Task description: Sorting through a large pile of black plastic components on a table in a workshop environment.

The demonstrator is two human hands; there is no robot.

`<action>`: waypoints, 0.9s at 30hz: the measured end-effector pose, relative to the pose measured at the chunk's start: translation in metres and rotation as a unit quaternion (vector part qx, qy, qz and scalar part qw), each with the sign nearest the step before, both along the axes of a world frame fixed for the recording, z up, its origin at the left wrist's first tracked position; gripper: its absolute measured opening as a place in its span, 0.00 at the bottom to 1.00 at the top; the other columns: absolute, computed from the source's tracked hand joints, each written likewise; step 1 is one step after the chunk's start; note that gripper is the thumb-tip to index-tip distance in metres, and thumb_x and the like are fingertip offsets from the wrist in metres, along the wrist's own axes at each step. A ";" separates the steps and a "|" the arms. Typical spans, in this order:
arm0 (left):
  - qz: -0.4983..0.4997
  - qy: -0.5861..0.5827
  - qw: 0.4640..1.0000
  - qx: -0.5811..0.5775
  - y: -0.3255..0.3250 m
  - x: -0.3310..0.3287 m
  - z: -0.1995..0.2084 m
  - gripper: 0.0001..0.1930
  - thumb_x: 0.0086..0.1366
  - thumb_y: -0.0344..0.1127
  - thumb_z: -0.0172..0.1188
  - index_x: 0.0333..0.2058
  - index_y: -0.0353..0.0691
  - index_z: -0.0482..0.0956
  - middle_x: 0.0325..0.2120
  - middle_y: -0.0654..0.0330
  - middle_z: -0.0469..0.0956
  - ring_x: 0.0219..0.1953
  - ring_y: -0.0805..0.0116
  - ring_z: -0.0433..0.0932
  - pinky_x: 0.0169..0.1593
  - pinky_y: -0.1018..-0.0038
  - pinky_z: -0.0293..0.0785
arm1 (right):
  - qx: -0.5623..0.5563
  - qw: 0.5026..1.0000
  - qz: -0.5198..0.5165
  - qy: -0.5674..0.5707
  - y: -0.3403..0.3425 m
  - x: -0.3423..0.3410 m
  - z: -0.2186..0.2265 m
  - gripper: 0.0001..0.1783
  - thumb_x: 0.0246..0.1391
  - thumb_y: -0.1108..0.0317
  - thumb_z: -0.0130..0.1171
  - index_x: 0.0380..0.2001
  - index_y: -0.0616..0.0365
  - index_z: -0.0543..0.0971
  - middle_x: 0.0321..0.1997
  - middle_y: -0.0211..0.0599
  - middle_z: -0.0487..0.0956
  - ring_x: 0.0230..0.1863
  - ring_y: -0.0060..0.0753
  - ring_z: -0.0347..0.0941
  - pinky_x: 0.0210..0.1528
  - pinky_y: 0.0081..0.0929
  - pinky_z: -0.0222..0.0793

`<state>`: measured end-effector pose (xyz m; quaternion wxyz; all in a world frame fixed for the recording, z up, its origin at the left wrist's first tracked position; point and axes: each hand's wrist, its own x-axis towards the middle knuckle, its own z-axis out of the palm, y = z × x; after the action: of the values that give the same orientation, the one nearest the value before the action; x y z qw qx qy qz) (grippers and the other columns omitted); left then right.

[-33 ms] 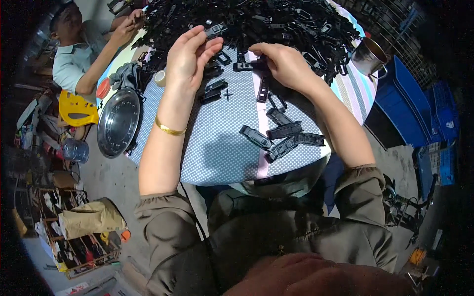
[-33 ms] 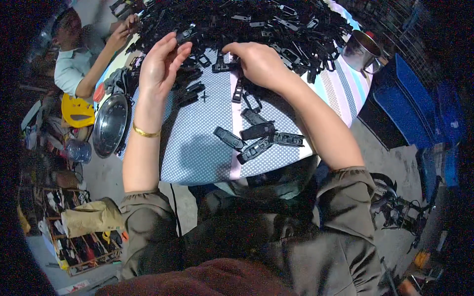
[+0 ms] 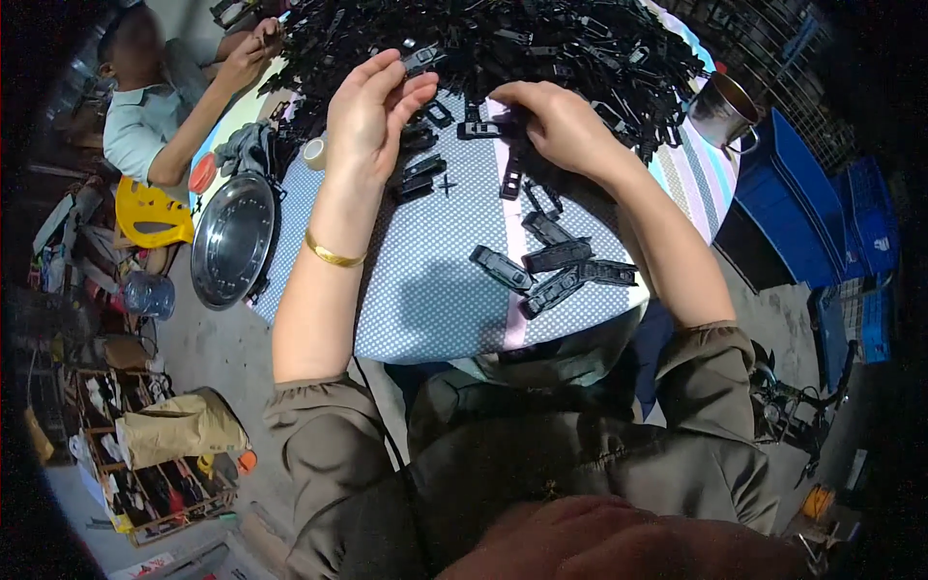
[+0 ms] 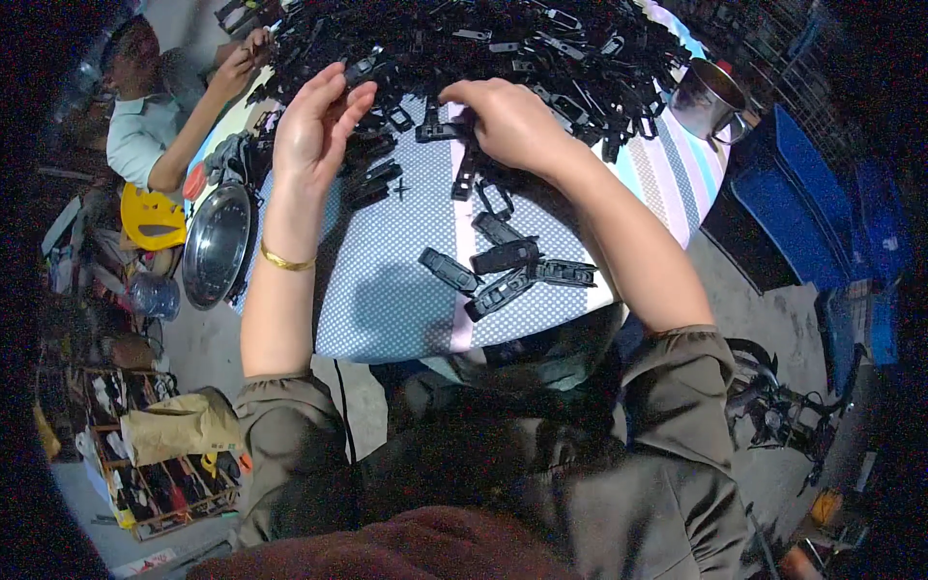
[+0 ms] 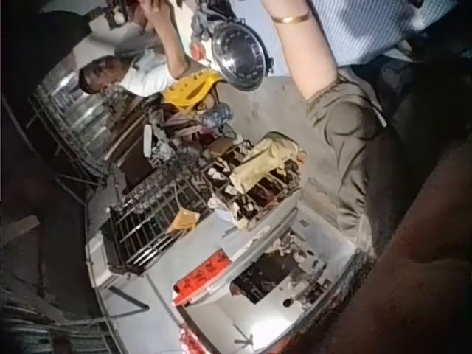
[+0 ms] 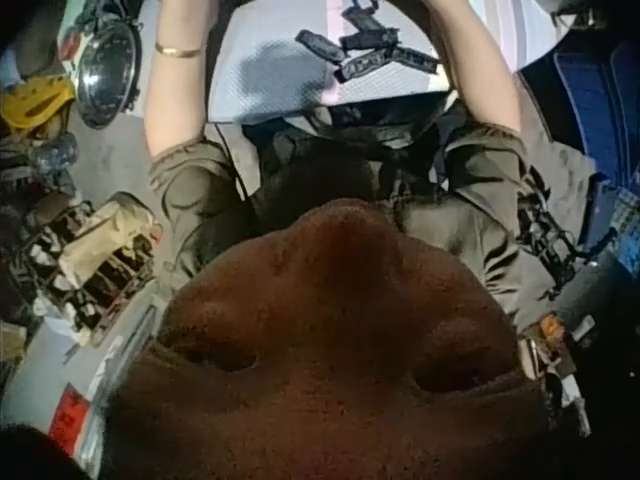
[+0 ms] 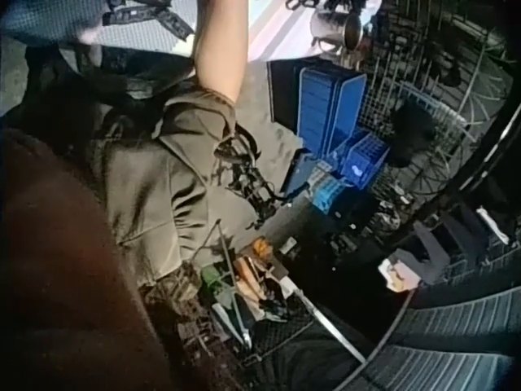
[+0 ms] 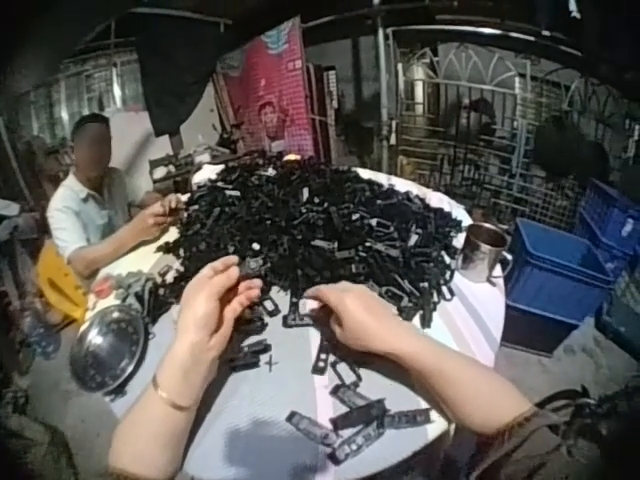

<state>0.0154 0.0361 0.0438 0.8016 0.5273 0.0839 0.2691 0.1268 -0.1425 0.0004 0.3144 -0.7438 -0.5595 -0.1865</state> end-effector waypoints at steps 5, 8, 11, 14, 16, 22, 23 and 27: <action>-0.078 -0.015 0.990 0.114 -0.058 -0.013 -0.014 0.12 0.61 0.28 0.48 0.43 0.30 0.65 0.32 0.49 0.75 0.28 0.67 0.78 0.34 0.81 0.74 | 0.029 0.999 0.025 -0.012 0.004 0.013 -0.005 0.15 0.34 0.75 0.55 0.33 0.58 0.76 0.32 0.37 0.78 0.38 0.43 0.71 0.40 0.34 0.68; -0.148 -0.038 0.972 0.179 -0.095 -0.031 -0.021 0.10 0.59 0.27 0.51 0.41 0.35 0.69 0.33 0.52 0.76 0.29 0.68 0.78 0.33 0.79 0.73 | -0.078 0.996 0.032 -0.036 0.016 0.021 -0.004 0.14 0.38 0.59 0.55 0.26 0.57 0.79 0.30 0.36 0.78 0.35 0.42 0.71 0.37 0.35 0.66; -0.116 -0.125 0.901 0.399 -0.098 -0.039 -0.026 0.10 0.56 0.24 0.54 0.39 0.33 0.73 0.32 0.55 0.76 0.33 0.71 0.77 0.35 0.78 0.73 | -0.075 0.997 0.008 -0.032 0.036 0.009 -0.001 0.12 0.42 0.60 0.56 0.29 0.55 0.80 0.28 0.37 0.78 0.36 0.42 0.72 0.37 0.33 0.67; -0.079 -0.183 0.881 0.429 -0.098 -0.041 -0.028 0.11 0.54 0.24 0.55 0.38 0.34 0.73 0.33 0.54 0.76 0.33 0.65 0.77 0.36 0.75 0.73 | -0.035 0.999 0.027 -0.020 0.061 -0.005 0.010 0.11 0.42 0.64 0.59 0.30 0.58 0.79 0.30 0.38 0.78 0.35 0.41 0.72 0.37 0.30 0.69; -0.073 -0.194 0.882 0.423 -0.099 -0.039 -0.029 0.11 0.54 0.24 0.55 0.38 0.34 0.73 0.33 0.53 0.76 0.33 0.63 0.77 0.36 0.74 0.73 | -0.044 0.991 0.096 -0.084 0.082 -0.003 0.008 0.16 0.40 0.69 0.61 0.37 0.56 0.77 0.36 0.37 0.77 0.38 0.40 0.71 0.41 0.32 0.68; -0.034 -0.223 0.878 0.423 -0.094 -0.038 -0.029 0.11 0.53 0.24 0.56 0.37 0.34 0.73 0.32 0.53 0.76 0.33 0.62 0.77 0.36 0.74 0.73 | -0.192 0.977 -0.010 -0.098 0.130 0.002 -0.001 0.16 0.40 0.68 0.59 0.37 0.57 0.77 0.37 0.37 0.76 0.39 0.42 0.71 0.43 0.34 0.69; -0.028 -0.227 0.876 0.424 -0.093 -0.037 -0.029 0.11 0.53 0.24 0.56 0.37 0.34 0.73 0.32 0.53 0.76 0.33 0.62 0.77 0.35 0.73 0.73 | -0.238 0.967 -0.020 -0.084 0.132 0.005 0.001 0.15 0.40 0.68 0.59 0.36 0.57 0.77 0.36 0.38 0.77 0.38 0.43 0.72 0.42 0.35 0.69; -0.017 -0.230 0.874 0.428 -0.092 -0.034 -0.031 0.11 0.53 0.24 0.56 0.37 0.34 0.73 0.31 0.54 0.76 0.32 0.62 0.77 0.34 0.73 0.73 | -0.224 0.972 0.028 -0.073 0.125 0.022 -0.004 0.12 0.38 0.69 0.57 0.31 0.58 0.77 0.30 0.45 0.77 0.35 0.47 0.74 0.39 0.39 0.69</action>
<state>-0.0191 -0.0563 0.0132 0.4986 0.7434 -0.2349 0.3790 0.1487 -0.0179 -0.0040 0.1035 -0.7638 -0.6289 -0.1017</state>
